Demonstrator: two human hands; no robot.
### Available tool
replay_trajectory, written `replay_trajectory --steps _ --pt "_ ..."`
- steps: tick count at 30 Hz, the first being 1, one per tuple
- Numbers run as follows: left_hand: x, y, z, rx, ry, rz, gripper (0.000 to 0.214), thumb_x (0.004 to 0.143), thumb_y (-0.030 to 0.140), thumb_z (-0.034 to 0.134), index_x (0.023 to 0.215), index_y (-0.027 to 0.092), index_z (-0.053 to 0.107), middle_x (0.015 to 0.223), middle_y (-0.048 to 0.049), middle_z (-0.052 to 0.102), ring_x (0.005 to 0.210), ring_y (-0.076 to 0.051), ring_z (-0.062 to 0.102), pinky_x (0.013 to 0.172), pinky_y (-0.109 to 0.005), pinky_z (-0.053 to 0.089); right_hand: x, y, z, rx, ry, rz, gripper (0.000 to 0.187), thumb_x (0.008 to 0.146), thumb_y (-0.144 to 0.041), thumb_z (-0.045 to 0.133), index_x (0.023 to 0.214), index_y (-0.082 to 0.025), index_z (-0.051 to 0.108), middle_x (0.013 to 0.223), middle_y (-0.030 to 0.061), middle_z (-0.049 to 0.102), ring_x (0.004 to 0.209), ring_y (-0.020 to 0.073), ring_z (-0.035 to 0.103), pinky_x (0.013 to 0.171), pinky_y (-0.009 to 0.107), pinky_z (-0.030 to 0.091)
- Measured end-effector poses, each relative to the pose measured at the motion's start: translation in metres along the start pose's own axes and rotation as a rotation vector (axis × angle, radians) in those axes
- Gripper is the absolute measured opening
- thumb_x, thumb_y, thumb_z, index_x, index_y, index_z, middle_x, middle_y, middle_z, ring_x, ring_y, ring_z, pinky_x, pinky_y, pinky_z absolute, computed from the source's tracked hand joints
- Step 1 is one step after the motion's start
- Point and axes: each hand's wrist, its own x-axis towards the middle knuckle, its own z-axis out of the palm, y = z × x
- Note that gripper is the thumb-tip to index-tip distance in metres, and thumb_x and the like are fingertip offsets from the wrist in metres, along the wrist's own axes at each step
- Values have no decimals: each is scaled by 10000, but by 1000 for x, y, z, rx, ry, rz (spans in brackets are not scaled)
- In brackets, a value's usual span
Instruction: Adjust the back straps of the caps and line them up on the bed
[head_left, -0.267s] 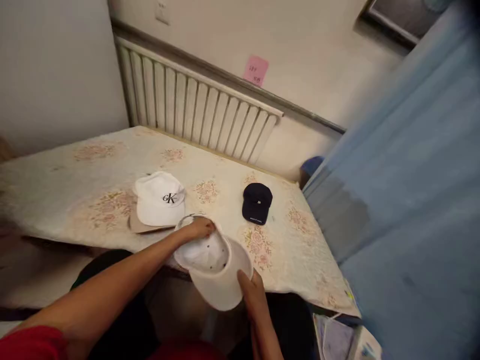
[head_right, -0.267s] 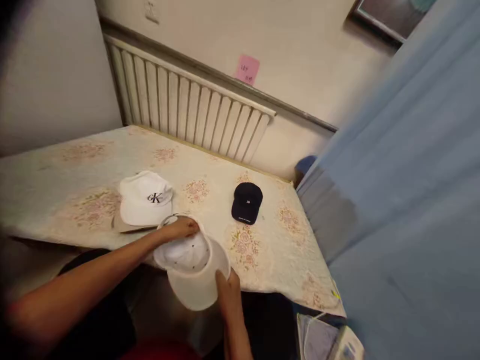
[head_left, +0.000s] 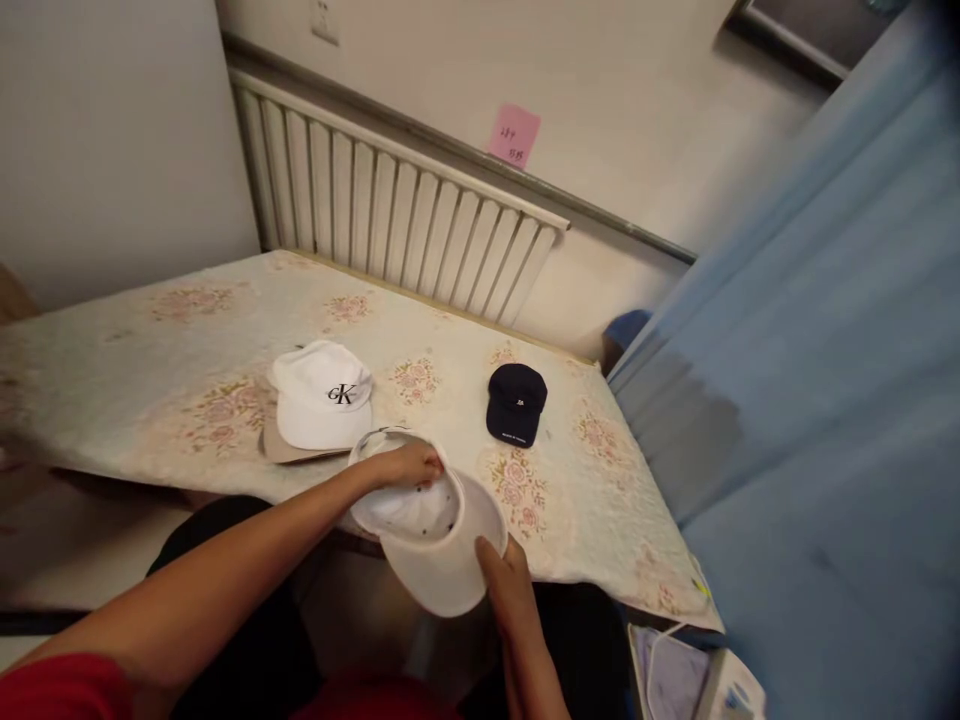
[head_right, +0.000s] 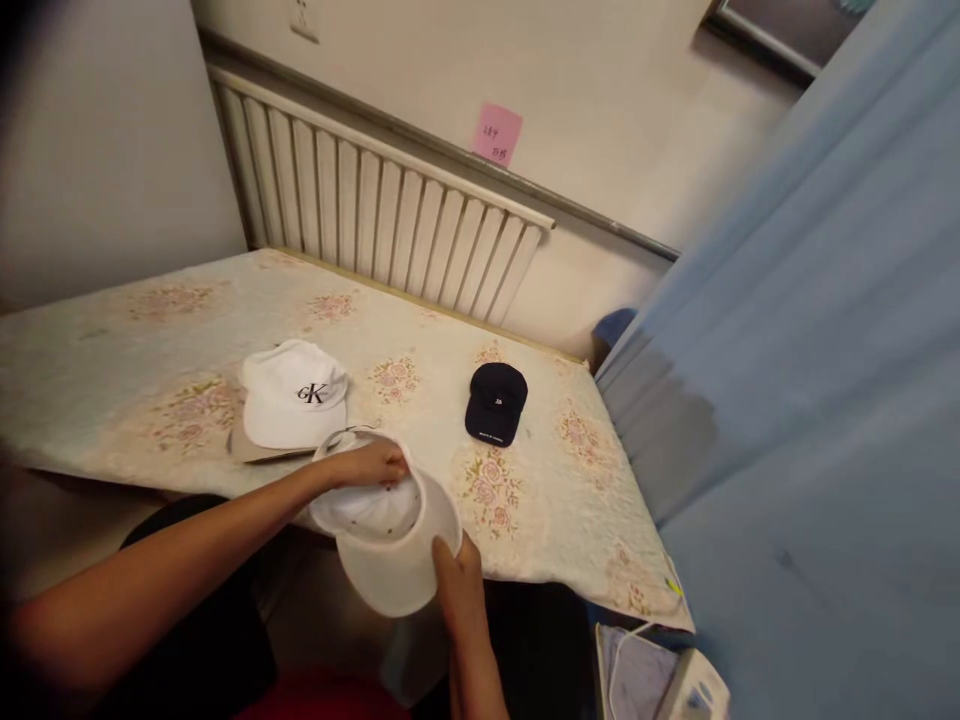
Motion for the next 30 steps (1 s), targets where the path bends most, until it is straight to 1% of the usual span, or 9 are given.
replay_trajectory --steps 2,5,7,12,15,20,24,27,30 --pt "4 4 -3 24 16 1 120 778 218 516 781 162 622 693 5 605 662 -140 549 607 -249 413 -1 0 -1 7 14 2 378 780 -345 543 1057 -114 655 955 108 716 1034 292 604 866 385 477" --pt "3 7 -4 69 16 -19 170 695 164 454 739 165 619 654 -2 586 651 -149 518 581 -240 359 -2 0 -3 38 41 16 402 768 -365 558 1057 -106 661 879 100 724 1032 299 603 866 393 477" --pt "-5 6 -2 104 -61 -35 170 638 162 472 706 161 628 616 -3 578 610 -150 504 557 -243 344 -2 0 -4 64 56 17 421 748 -382 580 1053 -105 668 852 97 727 1020 304 608 856 395 482" --pt "-33 6 8 180 -370 -54 150 510 185 582 630 182 673 560 11 602 517 -149 489 506 -250 341 0 1 -4 84 66 -5 458 727 -400 608 1073 -106 666 865 103 731 1006 303 616 850 395 490" --pt "-43 7 8 228 -427 -53 110 488 173 576 562 193 654 510 26 567 503 -141 462 511 -252 340 0 1 -3 77 52 -4 470 747 -381 596 1131 -112 635 928 107 726 1027 296 610 844 388 494" --pt "-47 8 5 251 -410 -63 62 445 130 567 453 191 576 444 36 498 504 -141 435 563 -272 358 -1 2 -3 55 73 -7 441 762 -360 581 1124 -114 636 980 108 718 1023 288 613 856 384 489" --pt "-45 17 11 157 -327 -58 93 456 130 593 525 189 612 529 8 553 581 -178 486 650 -313 380 -1 -3 -2 -13 72 -38 424 766 -344 565 1114 -114 640 1034 111 705 990 275 622 863 374 480" --pt "-44 28 22 8 -248 -26 122 532 180 608 647 191 646 666 -19 618 695 -205 534 715 -317 385 -4 -10 0 -51 60 -62 417 773 -333 545 1115 -115 640 1027 109 706 956 266 631 849 361 484" --pt "-49 40 38 -181 -206 -8 176 666 336 591 745 191 652 748 -38 650 747 -212 566 712 -304 408 -7 -15 2 -103 57 -89 403 782 -295 520 1130 -129 634 1052 106 698 977 258 621 864 351 473"
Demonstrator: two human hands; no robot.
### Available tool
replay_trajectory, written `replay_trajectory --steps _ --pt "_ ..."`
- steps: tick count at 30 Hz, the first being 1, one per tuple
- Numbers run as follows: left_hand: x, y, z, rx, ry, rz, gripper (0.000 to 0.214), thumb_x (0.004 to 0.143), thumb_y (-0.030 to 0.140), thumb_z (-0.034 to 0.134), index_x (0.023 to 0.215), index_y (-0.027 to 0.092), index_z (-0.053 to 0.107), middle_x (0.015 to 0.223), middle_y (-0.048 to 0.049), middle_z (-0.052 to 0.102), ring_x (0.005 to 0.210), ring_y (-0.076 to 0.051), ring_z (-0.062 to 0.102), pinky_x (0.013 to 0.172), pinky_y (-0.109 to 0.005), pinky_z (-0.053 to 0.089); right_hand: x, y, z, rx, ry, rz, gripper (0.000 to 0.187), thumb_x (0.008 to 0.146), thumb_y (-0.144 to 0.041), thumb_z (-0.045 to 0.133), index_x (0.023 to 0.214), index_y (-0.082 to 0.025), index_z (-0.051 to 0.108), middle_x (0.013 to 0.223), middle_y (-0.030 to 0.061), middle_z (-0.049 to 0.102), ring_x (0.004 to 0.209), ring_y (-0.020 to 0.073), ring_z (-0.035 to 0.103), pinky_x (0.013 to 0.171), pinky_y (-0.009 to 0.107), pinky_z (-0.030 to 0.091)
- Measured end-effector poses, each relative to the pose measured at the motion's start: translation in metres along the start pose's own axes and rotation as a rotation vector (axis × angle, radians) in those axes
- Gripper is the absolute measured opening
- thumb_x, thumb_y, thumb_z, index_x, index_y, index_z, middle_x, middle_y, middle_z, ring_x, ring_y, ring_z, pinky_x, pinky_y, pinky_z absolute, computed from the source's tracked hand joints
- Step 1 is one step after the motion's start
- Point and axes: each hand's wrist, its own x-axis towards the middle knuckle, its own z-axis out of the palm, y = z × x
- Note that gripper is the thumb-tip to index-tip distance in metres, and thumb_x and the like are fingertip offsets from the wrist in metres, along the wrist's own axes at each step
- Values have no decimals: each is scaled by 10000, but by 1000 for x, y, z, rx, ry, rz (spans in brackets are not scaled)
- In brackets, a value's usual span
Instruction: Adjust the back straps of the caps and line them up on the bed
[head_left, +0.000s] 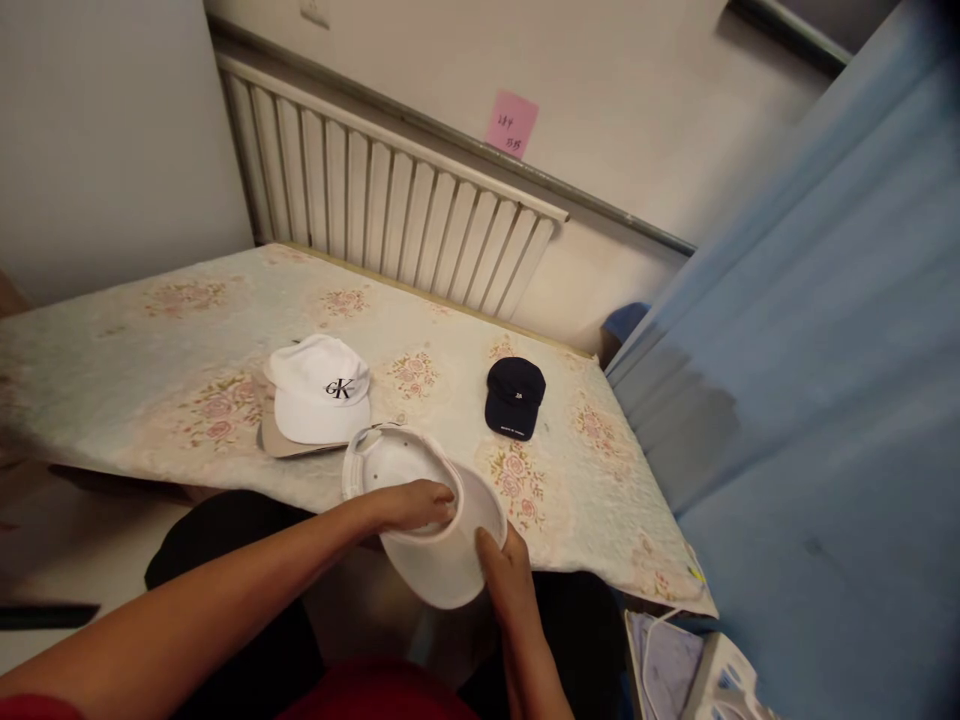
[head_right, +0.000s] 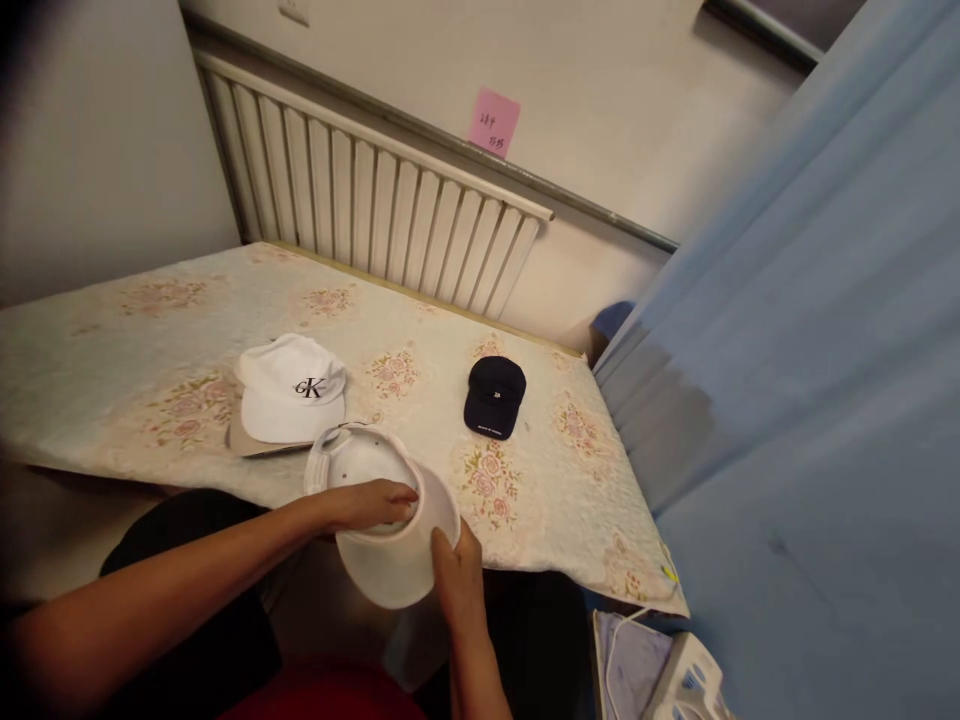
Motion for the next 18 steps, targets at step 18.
replay_trajectory --steps 18 --pt "-50 61 -4 -1352 327 -49 279 793 285 531 967 99 643 710 -80 716 740 -252 671 720 -357 519 -35 -42 16 -119 -173 -340 580 728 -230 651 1287 -290 507 1143 69 613 1031 276 543 951 441 404"
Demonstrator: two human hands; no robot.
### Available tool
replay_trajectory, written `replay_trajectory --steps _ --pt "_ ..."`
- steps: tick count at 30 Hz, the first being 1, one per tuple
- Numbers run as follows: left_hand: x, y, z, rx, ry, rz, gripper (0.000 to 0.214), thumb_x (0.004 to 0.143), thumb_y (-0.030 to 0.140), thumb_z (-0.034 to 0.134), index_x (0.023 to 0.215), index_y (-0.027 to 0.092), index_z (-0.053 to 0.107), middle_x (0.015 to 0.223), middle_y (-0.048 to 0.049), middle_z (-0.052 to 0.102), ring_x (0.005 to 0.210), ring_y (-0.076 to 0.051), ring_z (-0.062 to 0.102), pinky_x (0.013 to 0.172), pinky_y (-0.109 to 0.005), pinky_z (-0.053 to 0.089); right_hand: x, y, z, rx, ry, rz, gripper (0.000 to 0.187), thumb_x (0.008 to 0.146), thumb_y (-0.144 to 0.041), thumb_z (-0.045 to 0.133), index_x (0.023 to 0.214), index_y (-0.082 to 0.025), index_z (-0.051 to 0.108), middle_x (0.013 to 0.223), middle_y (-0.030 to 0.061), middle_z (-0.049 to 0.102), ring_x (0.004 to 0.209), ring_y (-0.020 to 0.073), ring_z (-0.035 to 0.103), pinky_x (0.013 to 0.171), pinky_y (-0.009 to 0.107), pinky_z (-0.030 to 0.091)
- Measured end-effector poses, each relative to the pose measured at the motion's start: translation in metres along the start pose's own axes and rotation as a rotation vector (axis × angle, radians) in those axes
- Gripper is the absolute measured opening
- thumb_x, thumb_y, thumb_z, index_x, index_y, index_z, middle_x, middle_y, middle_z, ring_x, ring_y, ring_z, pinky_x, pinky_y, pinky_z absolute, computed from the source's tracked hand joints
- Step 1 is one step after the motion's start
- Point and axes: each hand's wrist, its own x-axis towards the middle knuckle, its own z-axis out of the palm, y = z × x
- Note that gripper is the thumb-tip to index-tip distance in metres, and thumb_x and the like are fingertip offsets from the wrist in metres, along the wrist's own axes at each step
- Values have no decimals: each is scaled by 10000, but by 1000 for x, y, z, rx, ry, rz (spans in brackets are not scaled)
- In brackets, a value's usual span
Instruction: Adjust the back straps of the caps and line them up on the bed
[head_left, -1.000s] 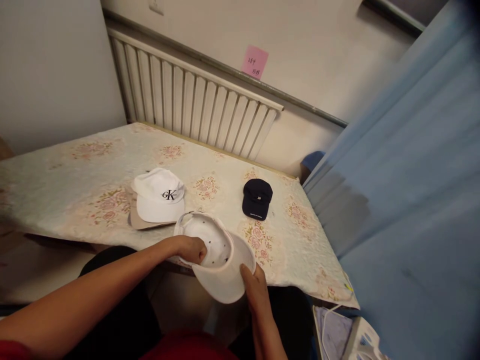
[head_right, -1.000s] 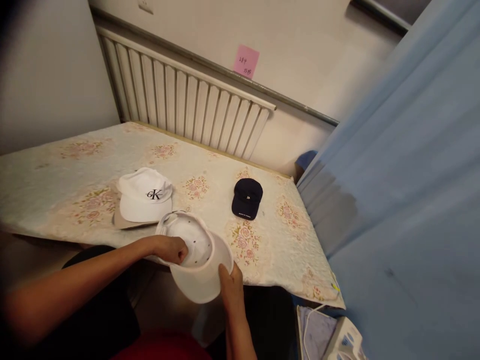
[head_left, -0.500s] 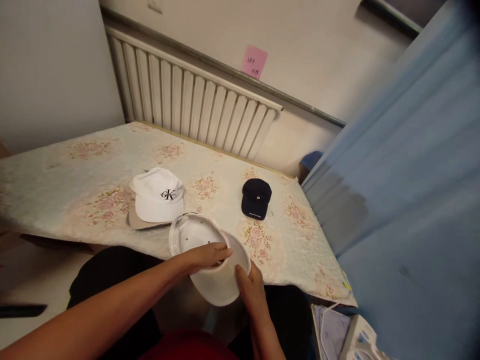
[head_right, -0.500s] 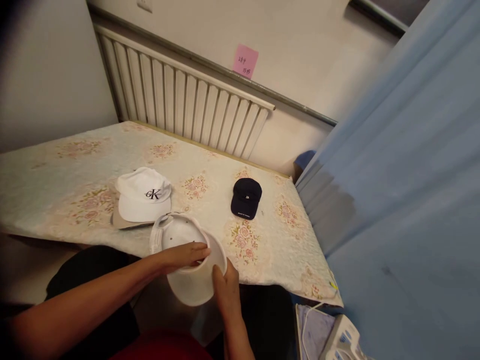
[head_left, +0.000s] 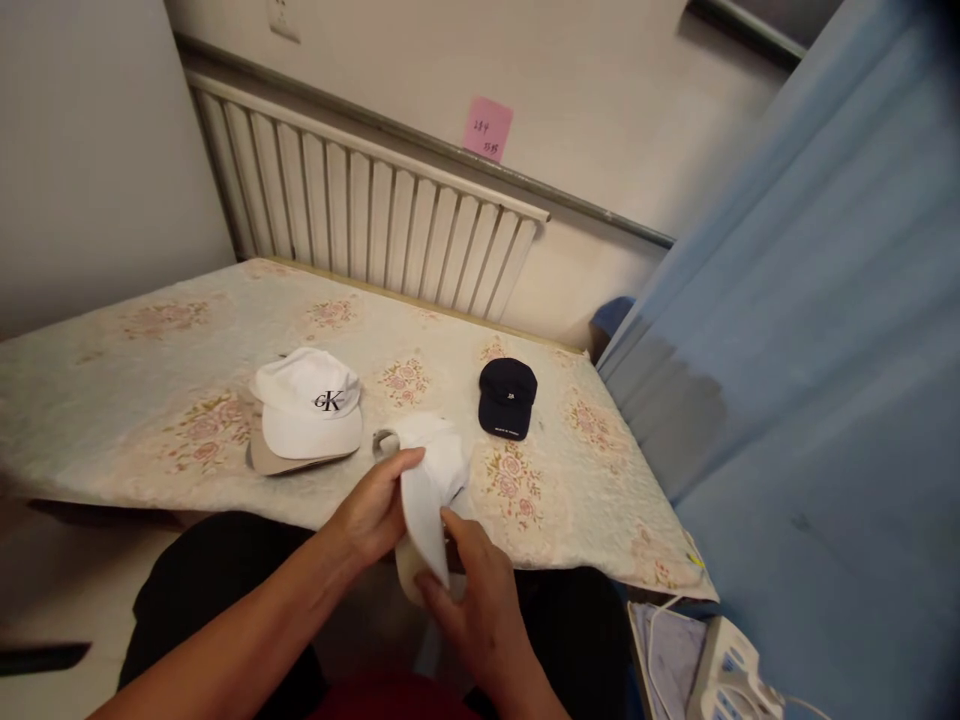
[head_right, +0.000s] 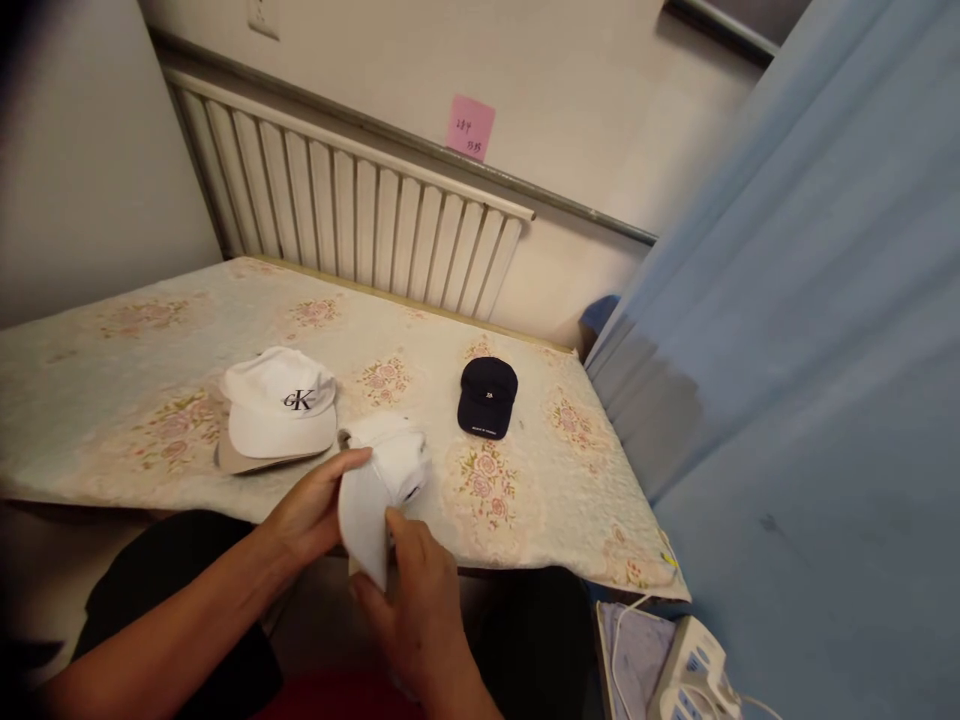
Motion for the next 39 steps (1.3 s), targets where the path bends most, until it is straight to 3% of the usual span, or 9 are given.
replay_trajectory --steps 4,7,10,14,18,25,31,39 --pt "-6 12 -13 -85 97 -37 340 770 293 507 982 76 658 602 -69 704 678 -269 681 694 -392 536 0 9 -3 203 -50 76 607 663 -249 741 1237 -271 546 1199 58 611 1062 262 568 965 416 420" --pt "-7 15 -24 -135 102 -29 324 741 269 514 944 76 676 595 -67 707 656 -270 686 692 -395 544 5 35 0 422 83 309 376 752 -331 654 1103 -204 607 1080 83 668 898 227 642 838 396 494" --pt "-6 11 -31 -185 76 -53 291 729 283 516 847 89 698 616 -72 716 633 -267 687 691 -393 549 9 60 7 672 171 468 344 783 -414 620 1000 -147 620 955 105 696 768 196 663 720 346 509" --pt "-7 1 -36 -210 71 -73 285 730 302 504 748 102 706 625 -75 723 616 -267 688 691 -394 555 13 70 15 1103 90 482 361 808 -414 603 1037 -135 594 950 113 703 811 204 676 757 349 501" --pt "-9 -12 -41 -214 -8 -123 327 721 331 502 789 101 724 649 -92 729 701 -304 697 731 -434 548 22 69 19 1323 71 457 334 820 -362 588 1082 -155 590 1044 112 692 923 219 660 826 382 496" --pt "-4 -23 -47 -217 -118 -182 399 761 348 490 954 80 715 703 -113 740 802 -325 695 816 -458 517 32 72 14 1327 294 446 212 724 -230 659 931 -187 657 997 42 714 999 203 634 932 365 463" --pt "-7 -28 -37 -239 -257 -344 625 820 561 437 1152 66 625 860 -142 742 940 -331 664 874 -454 486 30 51 0 1263 183 501 379 785 -418 548 1039 -156 652 1076 108 692 1050 287 613 870 470 486" --pt "2 -38 -47 -220 -215 -327 518 846 432 480 1152 36 616 850 -155 741 924 -326 671 857 -450 497 31 56 -6 1250 217 473 411 792 -480 540 1066 -193 645 1052 95 705 1069 276 604 897 478 465"
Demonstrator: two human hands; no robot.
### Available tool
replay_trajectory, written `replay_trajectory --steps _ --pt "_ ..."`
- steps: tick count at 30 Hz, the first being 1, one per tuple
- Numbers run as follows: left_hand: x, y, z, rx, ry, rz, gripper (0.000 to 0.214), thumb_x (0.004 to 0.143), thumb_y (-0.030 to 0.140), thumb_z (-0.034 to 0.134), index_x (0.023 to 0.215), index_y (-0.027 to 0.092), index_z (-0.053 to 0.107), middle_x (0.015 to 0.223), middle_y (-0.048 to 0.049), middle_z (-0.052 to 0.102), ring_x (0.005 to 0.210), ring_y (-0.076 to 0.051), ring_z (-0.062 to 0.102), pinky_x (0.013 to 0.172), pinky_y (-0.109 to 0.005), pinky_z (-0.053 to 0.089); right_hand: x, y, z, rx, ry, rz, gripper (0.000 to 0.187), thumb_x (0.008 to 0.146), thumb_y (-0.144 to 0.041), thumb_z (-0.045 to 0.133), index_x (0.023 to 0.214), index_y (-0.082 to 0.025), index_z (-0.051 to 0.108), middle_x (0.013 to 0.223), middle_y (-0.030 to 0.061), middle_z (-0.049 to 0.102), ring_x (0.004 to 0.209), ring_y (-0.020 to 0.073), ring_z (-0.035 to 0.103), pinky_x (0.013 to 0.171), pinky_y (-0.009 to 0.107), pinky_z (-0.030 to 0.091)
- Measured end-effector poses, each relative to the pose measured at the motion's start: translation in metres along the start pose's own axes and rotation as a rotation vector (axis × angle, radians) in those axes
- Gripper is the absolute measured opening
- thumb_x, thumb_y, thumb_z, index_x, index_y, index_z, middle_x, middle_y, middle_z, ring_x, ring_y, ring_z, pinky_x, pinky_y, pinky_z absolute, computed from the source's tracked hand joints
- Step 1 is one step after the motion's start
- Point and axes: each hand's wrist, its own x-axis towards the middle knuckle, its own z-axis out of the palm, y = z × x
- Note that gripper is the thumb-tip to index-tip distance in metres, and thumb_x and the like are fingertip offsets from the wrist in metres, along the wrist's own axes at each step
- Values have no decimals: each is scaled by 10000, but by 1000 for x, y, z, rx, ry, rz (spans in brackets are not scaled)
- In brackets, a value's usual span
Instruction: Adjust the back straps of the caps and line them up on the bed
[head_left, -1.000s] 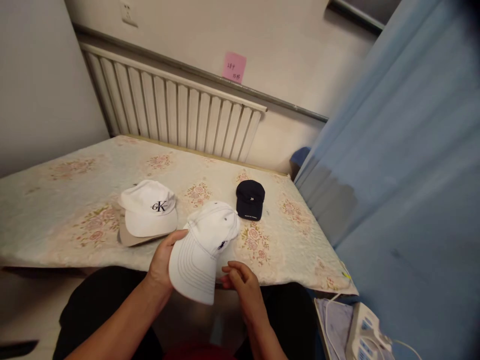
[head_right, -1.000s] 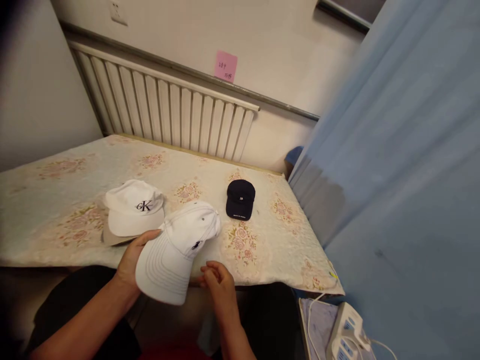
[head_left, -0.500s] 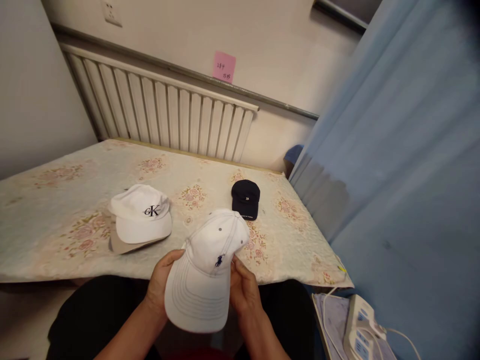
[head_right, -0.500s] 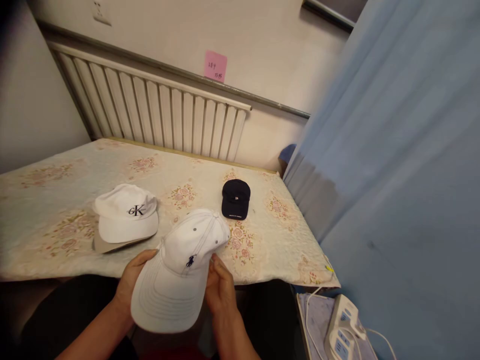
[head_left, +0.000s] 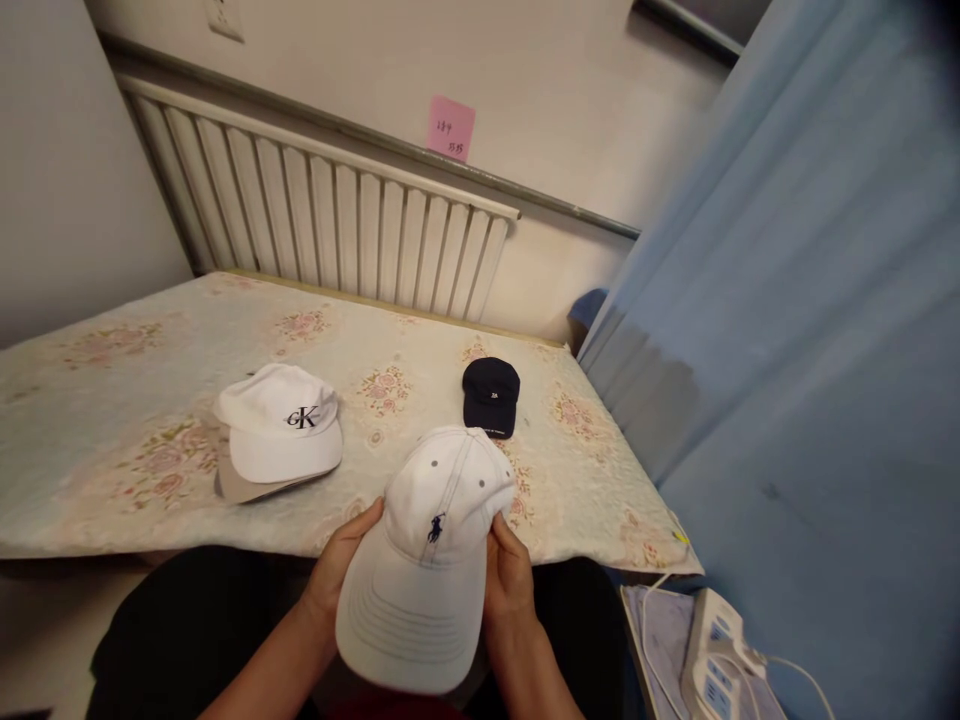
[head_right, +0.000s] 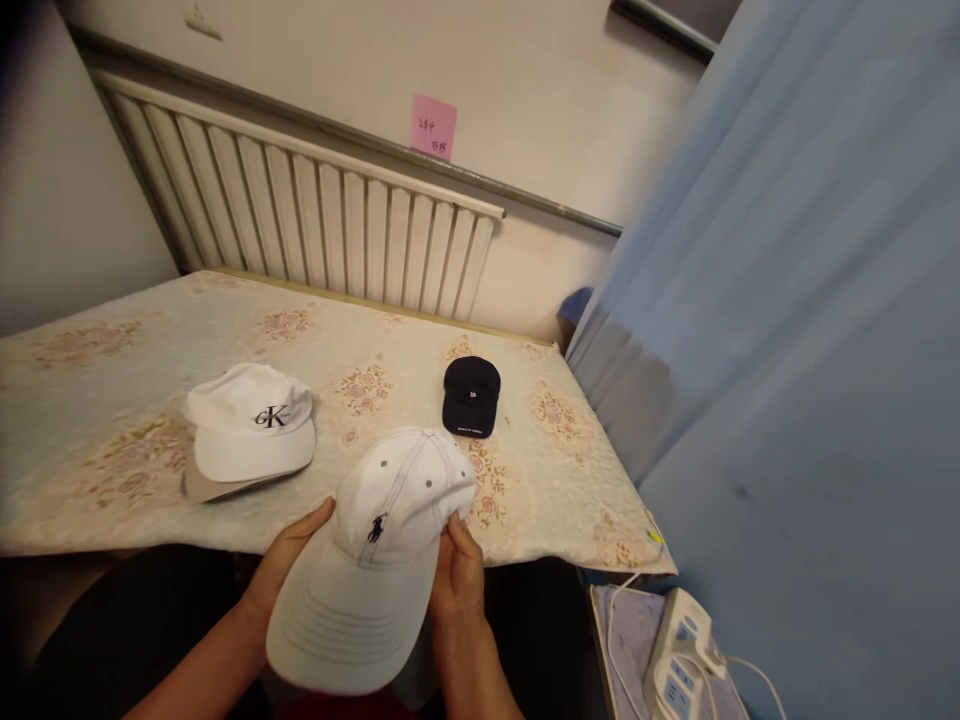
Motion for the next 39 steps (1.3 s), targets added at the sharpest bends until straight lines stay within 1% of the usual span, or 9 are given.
replay_trajectory --steps 5,7,11,14,19,25,30,34,39 --pt "6 -3 -6 2 49 56 417 837 369 523 1084 61 655 839 -137 744 900 -314 680 829 -439 518 -4 -3 2 -62 -11 3 498 837 -580 412 1079 -219 653 1071 77 702 1127 262 572 910 474 464" --pt "7 -4 -6 5 61 69 373 835 340 535 1061 74 667 834 -127 746 887 -305 685 825 -430 524 -5 -4 2 -63 -21 4 496 849 -578 390 1077 -229 658 1078 60 702 1132 251 571 910 461 470" --pt "8 -4 -7 -4 -9 58 344 849 317 520 1038 74 676 830 -134 744 877 -305 687 835 -446 522 -6 -3 -1 -82 -31 46 476 853 -539 423 1080 -195 662 1074 73 705 1118 253 584 906 445 482" --pt "10 -2 -12 -32 -52 78 338 858 306 509 1035 70 675 849 -141 741 887 -303 684 853 -454 514 -6 -3 -3 -40 -12 27 406 859 -480 457 1088 -210 656 1107 52 694 1141 227 572 933 414 474" --pt "14 1 -22 -54 -33 134 300 857 247 502 1052 86 664 856 -132 741 877 -284 689 859 -430 516 -4 -2 -7 56 33 15 318 847 -413 500 1041 -229 673 1126 35 688 1132 226 580 953 418 464" --pt "16 -1 -24 -63 -13 150 249 854 218 503 931 79 694 834 -144 738 847 -303 691 873 -472 494 -4 -5 -7 163 19 92 355 872 -409 462 1063 -190 668 1053 51 717 1103 213 597 982 403 437" --pt "15 -1 -24 -74 -2 155 230 857 194 505 957 103 691 842 -115 741 859 -281 690 880 -441 491 -5 -5 -9 276 4 140 366 910 -388 399 1019 -190 687 970 18 742 1011 171 642 1015 358 407" --pt "15 -1 -25 -63 -13 137 233 855 185 503 956 87 688 841 -127 739 874 -293 685 877 -447 491 -4 -4 -12 249 -8 144 359 905 -390 409 1024 -190 683 1012 26 731 1073 184 613 1016 376 403" --pt "17 0 -27 -76 -6 108 259 866 207 492 993 77 677 842 -130 740 892 -293 682 876 -449 492 -2 1 -18 230 34 126 325 890 -374 453 1075 -200 655 1026 29 726 1127 193 582 993 389 427"
